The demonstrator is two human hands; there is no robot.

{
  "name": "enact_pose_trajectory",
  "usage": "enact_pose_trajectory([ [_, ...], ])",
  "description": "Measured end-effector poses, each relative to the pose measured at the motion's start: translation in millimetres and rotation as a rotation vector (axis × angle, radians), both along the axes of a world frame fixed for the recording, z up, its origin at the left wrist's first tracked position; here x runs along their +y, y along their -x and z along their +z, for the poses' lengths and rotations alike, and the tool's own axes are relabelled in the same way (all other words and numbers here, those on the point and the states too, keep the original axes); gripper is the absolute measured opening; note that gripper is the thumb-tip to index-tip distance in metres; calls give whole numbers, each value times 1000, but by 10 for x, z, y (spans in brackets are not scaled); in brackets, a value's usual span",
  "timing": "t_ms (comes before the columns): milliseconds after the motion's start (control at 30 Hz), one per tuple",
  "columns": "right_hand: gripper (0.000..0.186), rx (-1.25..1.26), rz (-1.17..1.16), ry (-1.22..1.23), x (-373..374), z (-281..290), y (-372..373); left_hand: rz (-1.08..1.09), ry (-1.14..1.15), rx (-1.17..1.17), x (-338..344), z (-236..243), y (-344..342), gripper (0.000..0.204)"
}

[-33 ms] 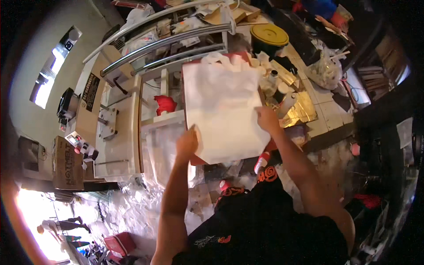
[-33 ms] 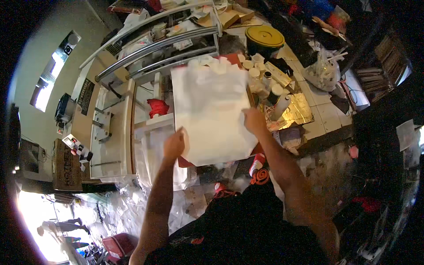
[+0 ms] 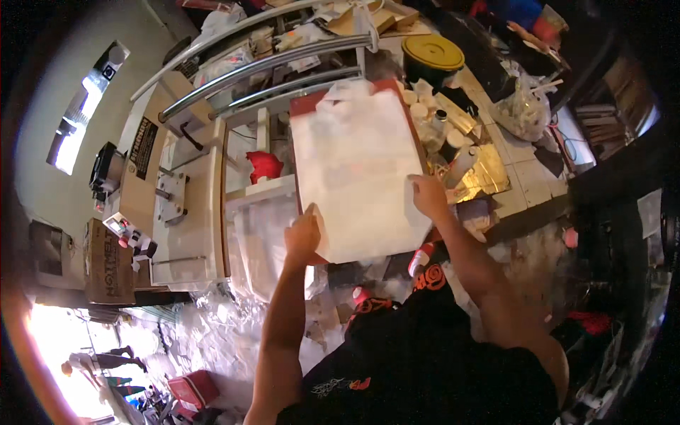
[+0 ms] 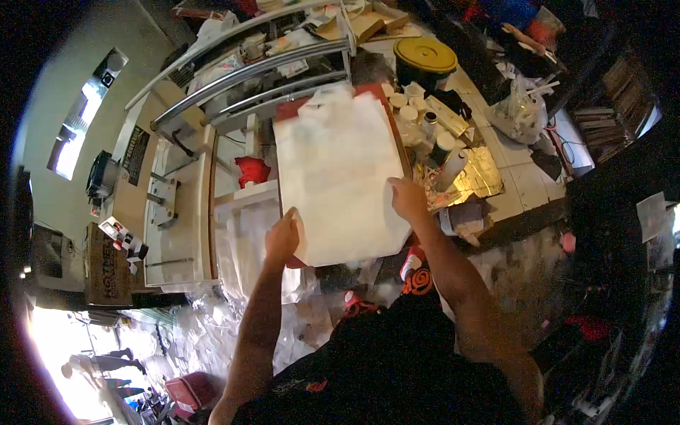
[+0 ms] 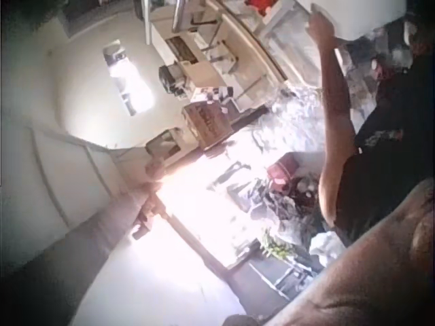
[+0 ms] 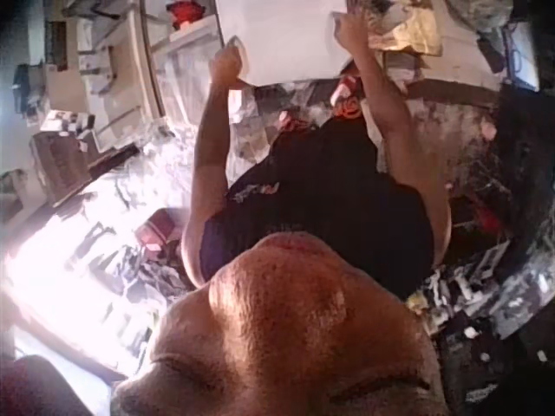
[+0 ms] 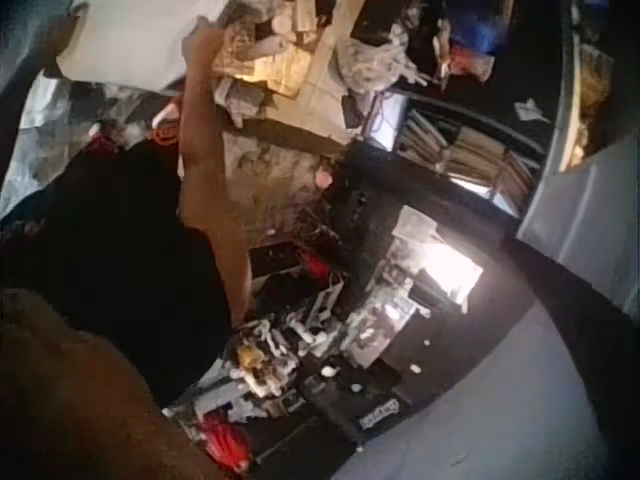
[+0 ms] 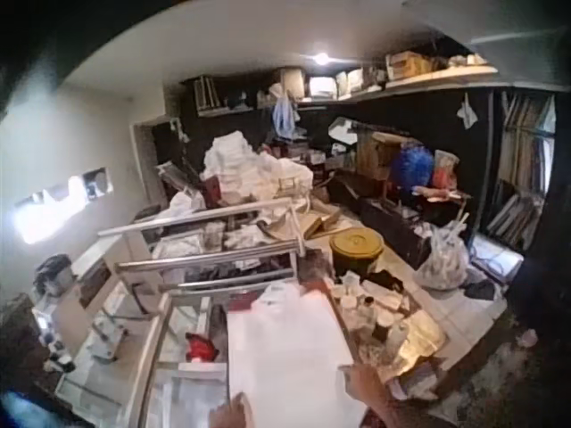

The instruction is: The person aligns tote bags on a heat press platen, places printed transfer sheets onto the bags by hand, and operates the heat press machine to apply the designs.

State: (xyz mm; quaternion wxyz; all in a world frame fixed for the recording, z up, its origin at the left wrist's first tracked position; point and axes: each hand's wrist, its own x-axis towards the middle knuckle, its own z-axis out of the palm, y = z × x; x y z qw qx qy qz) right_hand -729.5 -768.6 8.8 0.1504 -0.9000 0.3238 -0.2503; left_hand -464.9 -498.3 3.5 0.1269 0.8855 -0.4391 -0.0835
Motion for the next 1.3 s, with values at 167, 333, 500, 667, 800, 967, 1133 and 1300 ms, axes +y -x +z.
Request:
enact_pose_trajectory([
  [167, 25, -91, -27, 83, 191, -118, -18, 154, -41, 123, 187, 253, 276, 47],
  [333, 23, -162, -102, 177, 157, -184, 35, 105, 148, -83, 130, 151, 211, 46],
  [500, 25, -128, -125, 183, 174, -164, 81, 100, 127, -74, 61, 147, 198, 45],
  [667, 35, -2, -170, 142, 224, 144, -79, 102, 136, -59, 84, 140, 170, 46],
  [800, 47, -39, 103, 108, 252, 241, -484, 56, 152, -55, 99, 85, 152, 47],
  [967, 55, 141, 104, 183, 325, -86, -431, 31, 289, -221, -75, 209, 166, 49],
  [1133, 55, 153, 46, 115, 291, -85, -515, -283, 354, -158, -880, 284, 350, 58],
  [1300, 49, 372, -61, -161, -294, 365, -1059, -269, 82, -150, -1087, 87, 488, 66],
])
